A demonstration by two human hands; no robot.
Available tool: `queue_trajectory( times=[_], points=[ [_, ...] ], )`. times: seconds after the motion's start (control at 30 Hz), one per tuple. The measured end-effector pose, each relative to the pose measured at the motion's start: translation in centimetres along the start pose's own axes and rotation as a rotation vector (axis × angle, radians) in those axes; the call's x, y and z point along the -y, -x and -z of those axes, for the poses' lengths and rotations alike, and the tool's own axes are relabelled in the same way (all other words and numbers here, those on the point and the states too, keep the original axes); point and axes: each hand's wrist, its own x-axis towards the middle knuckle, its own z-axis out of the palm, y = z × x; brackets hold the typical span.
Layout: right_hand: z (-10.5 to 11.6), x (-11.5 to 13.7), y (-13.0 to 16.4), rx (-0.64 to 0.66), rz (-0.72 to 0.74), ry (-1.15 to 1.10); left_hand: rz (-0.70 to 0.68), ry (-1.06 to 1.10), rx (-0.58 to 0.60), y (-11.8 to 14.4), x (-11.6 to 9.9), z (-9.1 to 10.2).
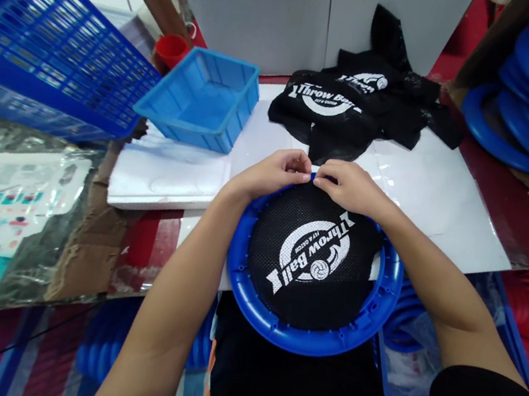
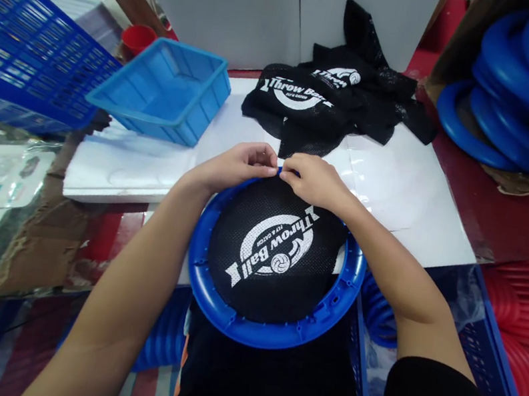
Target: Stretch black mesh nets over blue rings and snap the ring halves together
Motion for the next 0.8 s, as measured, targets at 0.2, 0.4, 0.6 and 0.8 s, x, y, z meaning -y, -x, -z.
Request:
queue_trajectory(
  times=[0.2,0.4,0.6,0.8],
  points=[
    [0.0,1.0,-0.2,-0.040,-0.117,0.046,-0.027,-0.067,-0.100,-0.1,-0.2,-0.8],
    [0.2,1.3,-0.5,-0.023,-0.175,0.054,-0.081,-0.253,-0.138,0.1,-0.6,-0.9],
    [0.0,0.3,-0.4,-0.027,-0.066,0.005,-0.114,-0.365,-0.096,0.5,-0.6,-0.6],
    [1.5,-1.6,0.2,-0.048,0.070,-0.110,-0.192,-0.470,0.032,1.1,-1.2,-0.4]
  ],
)
